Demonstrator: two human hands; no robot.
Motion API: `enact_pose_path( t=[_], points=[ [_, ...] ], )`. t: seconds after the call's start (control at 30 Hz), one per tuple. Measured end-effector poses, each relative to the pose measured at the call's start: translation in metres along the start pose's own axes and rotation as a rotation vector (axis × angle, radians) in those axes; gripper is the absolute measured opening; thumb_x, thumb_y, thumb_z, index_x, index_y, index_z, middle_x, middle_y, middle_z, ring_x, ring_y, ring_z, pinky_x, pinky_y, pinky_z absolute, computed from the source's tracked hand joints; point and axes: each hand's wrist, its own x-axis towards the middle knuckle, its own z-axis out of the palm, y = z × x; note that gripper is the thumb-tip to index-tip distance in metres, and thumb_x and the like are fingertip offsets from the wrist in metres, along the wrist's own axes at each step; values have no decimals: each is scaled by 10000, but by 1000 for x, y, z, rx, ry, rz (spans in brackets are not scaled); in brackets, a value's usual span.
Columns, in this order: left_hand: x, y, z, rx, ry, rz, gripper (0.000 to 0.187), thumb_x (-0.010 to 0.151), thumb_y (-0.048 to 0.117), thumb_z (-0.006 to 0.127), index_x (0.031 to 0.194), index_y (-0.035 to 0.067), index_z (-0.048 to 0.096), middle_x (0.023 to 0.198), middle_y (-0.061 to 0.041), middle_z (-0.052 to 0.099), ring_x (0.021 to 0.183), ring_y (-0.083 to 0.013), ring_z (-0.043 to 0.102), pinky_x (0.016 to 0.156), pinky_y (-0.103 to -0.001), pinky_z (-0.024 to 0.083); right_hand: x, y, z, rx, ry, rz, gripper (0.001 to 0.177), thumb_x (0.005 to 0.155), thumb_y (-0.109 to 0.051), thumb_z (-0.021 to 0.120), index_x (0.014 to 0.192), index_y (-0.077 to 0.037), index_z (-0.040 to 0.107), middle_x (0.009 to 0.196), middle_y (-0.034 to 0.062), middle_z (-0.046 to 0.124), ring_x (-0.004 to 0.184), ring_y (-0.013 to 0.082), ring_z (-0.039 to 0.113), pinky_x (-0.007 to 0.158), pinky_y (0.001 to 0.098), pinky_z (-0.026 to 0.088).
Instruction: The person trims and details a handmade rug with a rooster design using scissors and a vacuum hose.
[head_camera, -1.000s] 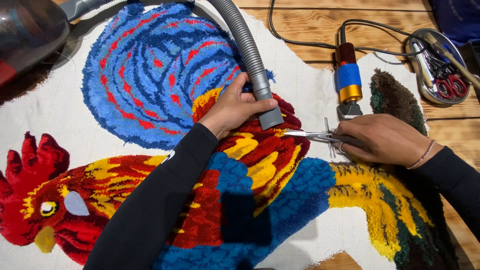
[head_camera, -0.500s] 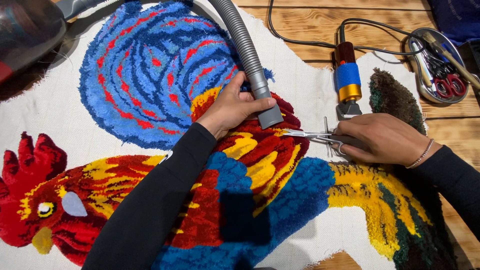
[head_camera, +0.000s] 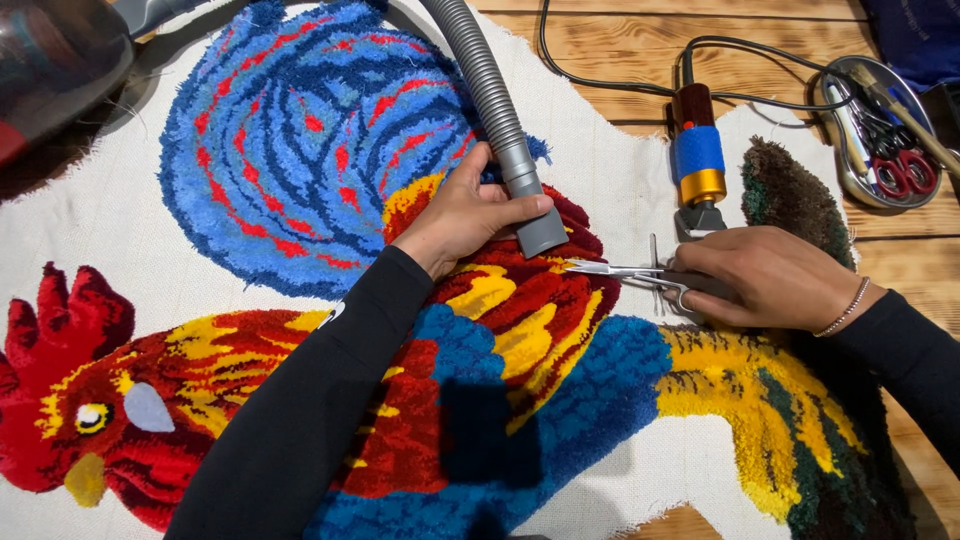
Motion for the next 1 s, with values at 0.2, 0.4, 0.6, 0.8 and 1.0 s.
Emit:
enact_pose_path(
  t=[0.2, 0.4, 0.6, 0.8, 1.0],
  points=[
    [-2, 0, 0, -10, 8, 12, 758, 842, 165, 793, 1437, 96, 328, 1041, -124, 747, 997, -214, 756, 887, -373, 652, 0, 1, -1, 83, 42, -37, 278, 867, -353, 718, 987, -113, 648, 723, 97, 675, 666, 339, 657, 599, 455, 503],
    [-5, 8, 4, -39, 24, -33, 724, 821, 148, 788, 1398, 112, 353, 1026, -110, 740, 985, -228, 756, 864, -377, 664, -21, 24, -3, 153, 4, 86, 404, 743, -439, 805, 908, -114, 631, 678, 65, 665, 537, 225, 666, 513, 394, 520],
    [0, 7, 23, 17, 16, 2, 685, 821, 125, 816, 1347, 83, 379, 984, -112, 721, 916, -205, 752, 779, -351, 667, -19, 29, 0, 273, -162, 119, 361, 759, -406, 811, 895, -129, 623, 648, 34, 603, 487, 202, 600, 508, 384, 475],
    [11, 1, 17, 48, 47, 42, 670, 818, 138, 837, 1332, 74, 414, 976, -102, 703, 893, -178, 738, 766, -330, 659, -8, 24, 1, 394, -184, 123, 334, 783, -354, 802, 891, -119, 591, 597, 44, 557, 508, 192, 550, 514, 369, 462],
    [12, 10, 19, 77, 37, -21, 685, 812, 171, 819, 1340, 119, 385, 960, -91, 724, 900, -178, 756, 757, -321, 664, -7, 34, 9, 468, -218, 137, 320, 794, -317, 793, 851, -114, 553, 611, 19, 530, 494, 166, 535, 508, 362, 458]
  ],
)
